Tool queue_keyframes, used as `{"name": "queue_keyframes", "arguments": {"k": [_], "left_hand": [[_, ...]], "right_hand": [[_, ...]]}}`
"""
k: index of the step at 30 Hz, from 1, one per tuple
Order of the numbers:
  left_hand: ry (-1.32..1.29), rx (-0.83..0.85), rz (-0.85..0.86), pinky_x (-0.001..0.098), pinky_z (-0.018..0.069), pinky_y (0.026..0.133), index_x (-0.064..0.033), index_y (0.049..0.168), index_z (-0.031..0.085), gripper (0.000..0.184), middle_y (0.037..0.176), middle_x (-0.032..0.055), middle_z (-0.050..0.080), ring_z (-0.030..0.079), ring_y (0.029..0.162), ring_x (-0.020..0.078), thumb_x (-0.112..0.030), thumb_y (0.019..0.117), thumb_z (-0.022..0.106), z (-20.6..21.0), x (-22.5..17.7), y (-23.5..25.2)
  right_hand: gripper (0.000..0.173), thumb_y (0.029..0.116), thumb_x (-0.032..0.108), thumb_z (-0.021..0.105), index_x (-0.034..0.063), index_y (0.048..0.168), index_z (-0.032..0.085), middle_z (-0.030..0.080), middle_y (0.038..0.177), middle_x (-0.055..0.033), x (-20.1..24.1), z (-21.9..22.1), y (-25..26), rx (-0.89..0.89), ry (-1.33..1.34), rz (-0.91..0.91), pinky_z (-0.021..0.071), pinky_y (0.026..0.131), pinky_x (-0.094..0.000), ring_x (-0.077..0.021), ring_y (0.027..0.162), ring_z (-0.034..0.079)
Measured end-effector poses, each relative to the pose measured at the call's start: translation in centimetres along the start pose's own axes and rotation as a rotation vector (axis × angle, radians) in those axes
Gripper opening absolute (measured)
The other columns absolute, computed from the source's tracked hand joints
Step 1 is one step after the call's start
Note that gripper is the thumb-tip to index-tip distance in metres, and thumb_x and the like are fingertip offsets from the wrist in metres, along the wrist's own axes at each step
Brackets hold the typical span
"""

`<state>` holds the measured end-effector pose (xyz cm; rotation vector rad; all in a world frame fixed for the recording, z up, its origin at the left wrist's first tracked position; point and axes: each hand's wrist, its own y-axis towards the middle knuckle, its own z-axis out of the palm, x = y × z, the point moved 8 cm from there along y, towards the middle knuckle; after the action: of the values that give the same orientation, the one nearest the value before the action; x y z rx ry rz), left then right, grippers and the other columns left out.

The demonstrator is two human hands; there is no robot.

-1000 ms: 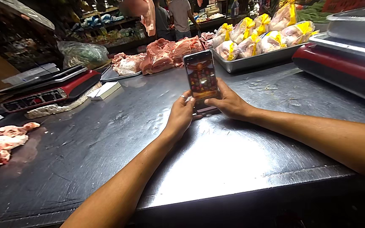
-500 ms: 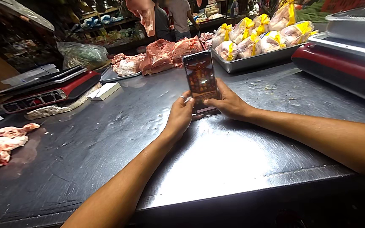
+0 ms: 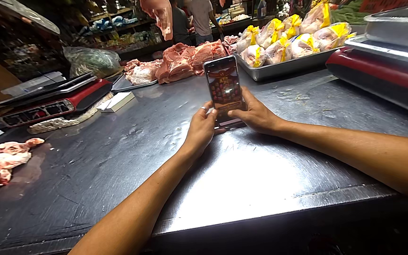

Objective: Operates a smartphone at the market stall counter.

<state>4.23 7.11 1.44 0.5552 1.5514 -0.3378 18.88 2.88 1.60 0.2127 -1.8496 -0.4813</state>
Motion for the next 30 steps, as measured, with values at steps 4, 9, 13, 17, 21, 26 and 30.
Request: {"name": "queue_keyframes", "arguments": {"k": [4, 9, 13, 17, 21, 26, 30], "left_hand": [[0.002, 0.002, 0.000, 0.0398, 0.0641, 0.077, -0.0091, 0.145, 0.050, 0.034, 0.114, 0.0144, 0.071, 0.075, 0.092, 0.0232, -0.014, 0.1118, 0.041, 0.00, -0.02, -0.01], [0.004, 0.002, 0.007, 0.0388, 0.0641, 0.076, -0.0089, 0.145, 0.050, 0.035, 0.113, 0.0142, 0.071, 0.075, 0.091, 0.0222, -0.013, 0.1117, 0.041, 0.02, -0.19, -0.10], [0.005, -0.002, -0.006, 0.0390, 0.0641, 0.077, -0.0090, 0.145, 0.049, 0.035, 0.112, 0.0140, 0.072, 0.075, 0.090, 0.0226, -0.013, 0.1118, 0.041, 0.03, -0.15, -0.14], [-0.001, -0.001, -0.004, 0.0394, 0.0642, 0.077, -0.0094, 0.145, 0.050, 0.035, 0.113, 0.0143, 0.071, 0.075, 0.091, 0.0230, -0.014, 0.1117, 0.041, 0.02, -0.13, -0.08], [-0.006, 0.001, 0.001, 0.0393, 0.0642, 0.076, -0.0094, 0.144, 0.050, 0.034, 0.112, 0.0146, 0.072, 0.075, 0.090, 0.0227, -0.013, 0.1116, 0.042, 0.00, -0.08, -0.06], [-0.001, 0.002, -0.002, 0.0395, 0.0641, 0.077, -0.0093, 0.145, 0.050, 0.034, 0.113, 0.0142, 0.072, 0.075, 0.092, 0.0232, -0.014, 0.1117, 0.042, 0.00, -0.06, -0.09], [-0.008, -0.003, 0.000, 0.0398, 0.0642, 0.076, -0.0095, 0.144, 0.050, 0.034, 0.111, 0.0145, 0.072, 0.075, 0.091, 0.0234, -0.014, 0.1117, 0.041, -0.02, -0.03, -0.06]], "right_hand": [[0.063, 0.0945, 0.012, 0.067, 0.0124, 0.150, 0.037, 0.070, 0.121, -0.0065, 0.05, 0.03, -0.03, 0.000, 0.005, 0.000, 0.0593, 0.094, -0.0356, -0.0136, 0.107, 0.071], [0.063, 0.0950, 0.013, 0.067, 0.0125, 0.150, 0.036, 0.070, 0.121, -0.0069, 0.09, 0.02, -0.06, -0.001, -0.002, -0.001, 0.0594, 0.094, -0.0355, -0.0133, 0.107, 0.071], [0.063, 0.0950, 0.013, 0.067, 0.0118, 0.150, 0.036, 0.070, 0.121, -0.0070, 0.08, 0.07, -0.09, -0.003, 0.011, -0.008, 0.0595, 0.094, -0.0353, -0.0135, 0.107, 0.071], [0.062, 0.0949, 0.012, 0.067, 0.0121, 0.149, 0.037, 0.070, 0.121, -0.0067, 0.14, 0.05, -0.05, -0.003, 0.016, -0.013, 0.0598, 0.094, -0.0356, -0.0137, 0.107, 0.071], [0.063, 0.0947, 0.012, 0.067, 0.0127, 0.150, 0.036, 0.070, 0.122, -0.0067, 0.18, 0.04, -0.11, 0.002, -0.005, -0.006, 0.0593, 0.094, -0.0354, -0.0134, 0.108, 0.071], [0.063, 0.0948, 0.012, 0.067, 0.0133, 0.150, 0.036, 0.070, 0.121, -0.0063, 0.09, 0.04, -0.12, 0.000, -0.005, 0.003, 0.0594, 0.094, -0.0357, -0.0135, 0.107, 0.071], [0.063, 0.0953, 0.011, 0.066, 0.0123, 0.151, 0.036, 0.070, 0.123, -0.0068, 0.04, 0.00, -0.07, -0.006, -0.014, -0.003, 0.0592, 0.095, -0.0351, -0.0133, 0.108, 0.071]]}}
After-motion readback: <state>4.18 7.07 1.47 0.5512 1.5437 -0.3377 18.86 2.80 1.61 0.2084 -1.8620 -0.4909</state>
